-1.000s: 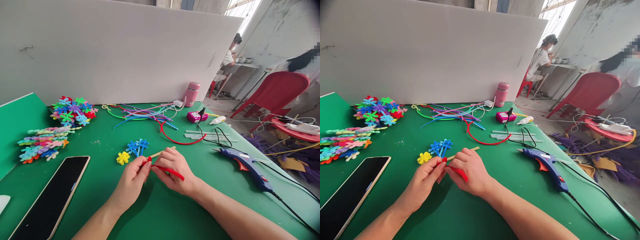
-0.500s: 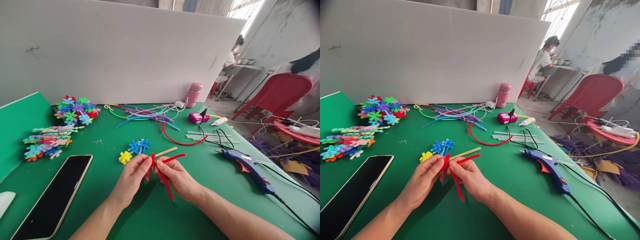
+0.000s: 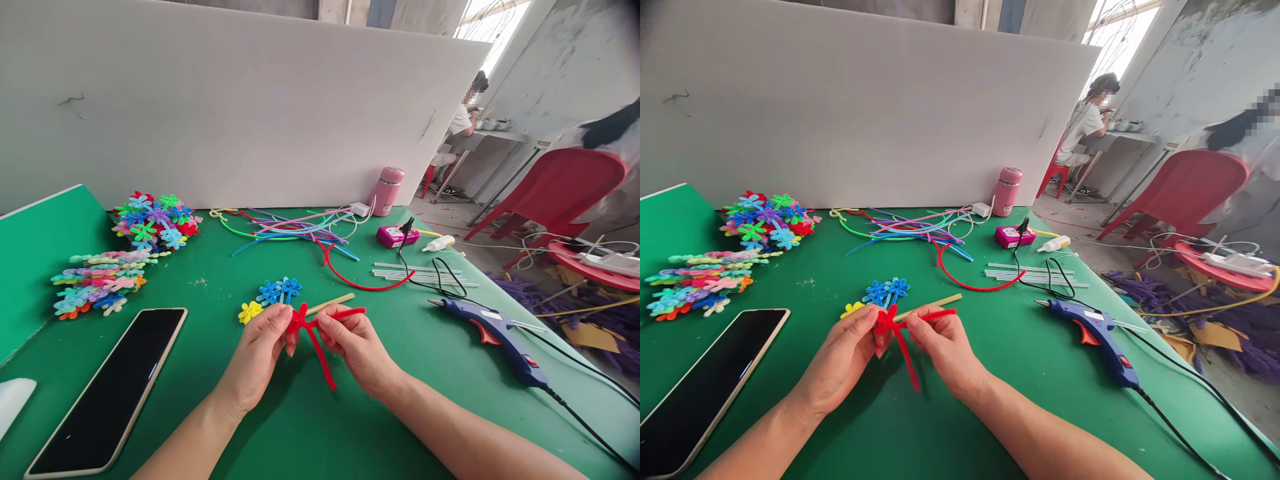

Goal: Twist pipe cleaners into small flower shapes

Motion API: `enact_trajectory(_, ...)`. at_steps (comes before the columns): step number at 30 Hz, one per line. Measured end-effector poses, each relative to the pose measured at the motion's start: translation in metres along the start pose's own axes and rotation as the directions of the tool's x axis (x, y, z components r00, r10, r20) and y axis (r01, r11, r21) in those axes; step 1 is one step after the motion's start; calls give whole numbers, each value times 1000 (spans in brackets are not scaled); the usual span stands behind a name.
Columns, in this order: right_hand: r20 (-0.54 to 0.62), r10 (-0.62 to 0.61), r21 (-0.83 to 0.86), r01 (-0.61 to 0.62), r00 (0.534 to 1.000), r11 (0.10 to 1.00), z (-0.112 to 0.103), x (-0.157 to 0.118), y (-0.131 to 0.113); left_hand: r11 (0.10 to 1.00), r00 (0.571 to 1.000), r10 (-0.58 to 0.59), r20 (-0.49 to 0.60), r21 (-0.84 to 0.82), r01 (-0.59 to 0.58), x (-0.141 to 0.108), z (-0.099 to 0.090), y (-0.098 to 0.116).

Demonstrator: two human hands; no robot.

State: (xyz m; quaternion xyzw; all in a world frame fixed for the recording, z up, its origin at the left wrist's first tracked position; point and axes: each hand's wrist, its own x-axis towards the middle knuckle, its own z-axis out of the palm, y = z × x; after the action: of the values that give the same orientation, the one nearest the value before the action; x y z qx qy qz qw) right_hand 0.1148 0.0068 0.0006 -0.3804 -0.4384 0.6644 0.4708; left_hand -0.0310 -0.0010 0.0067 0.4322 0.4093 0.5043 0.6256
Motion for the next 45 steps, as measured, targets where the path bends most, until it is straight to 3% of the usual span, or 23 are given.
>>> enact_trajectory(4,-24,-64,-63,62,998,996,2,0,-1,1000,1000,6,9,-28,-6,0,-1,0)
enact_trajectory(9,26,-68,-124,71,997,990,-1,-1,3,998,999,-33,7,63,32,0,-1,-1)
enact_trajectory(12,69,-39,-276,57,997,959,-4,-2,4,999,998,-52,-31,-9,51,1,-1,-3)
enact_trajectory(14,97,-96,-434,129,991,892,-5,-4,3,994,996,-62,-70,-97,55,2,-1,-4)
enact_trajectory(16,174,-299,-606,342,938,719,-6,-4,1,985,992,-74,-101,-164,56,4,-2,-5)
enact_trajectory(18,323,-511,-735,551,796,394,-7,-4,-2,977,989,-83,-122,-205,57,5,-2,-6)
enact_trajectory(20,463,-582,-793,606,669,65,-8,-4,-4,973,987,-102,-127,-220,72,5,-2,-6)
enact_trajectory(22,527,-557,-819,558,641,-132,-9,-3,-5,973,985,-133,-112,-204,109,4,-1,-7)
enact_trajectory(24,549,-519,-825,524,655,-211,-11,-3,-5,977,983,-164,-86,-152,150,3,1,-7)
enact_trajectory(29,579,-490,-809,533,651,-248,-12,-2,-5,989,988,-151,-21,0,151,1,4,-6)
enact_trajectory(33,568,-483,-805,573,667,-154,-10,-2,-7,987,988,-147,37,73,144,0,4,-5)
enact_trajectory(35,517,-495,-800,600,698,11,-8,-2,-8,987,990,-131,57,106,124,0,4,-6)
enact_trajectory(37,405,-502,-771,581,764,262,-6,-2,-7,986,993,-100,64,142,90,-1,5,-7)
enact_trajectory(39,255,-428,-672,477,867,566,-3,-3,-5,980,997,-56,59,196,43,-3,6,-7)
enact_trajectory(41,142,-237,-490,277,961,826,0,-3,-4,961,999,13,45,276,-25,-5,8,-5)
enact_trajectory(43,87,-55,-274,77,995,959,5,-3,-3,919,994,97,47,378,-108,-6,10,-1)
enact_trajectory(45,54,53,-110,-46,997,993,8,-3,-3,862,982,174,74,471,-188,-7,10,3)
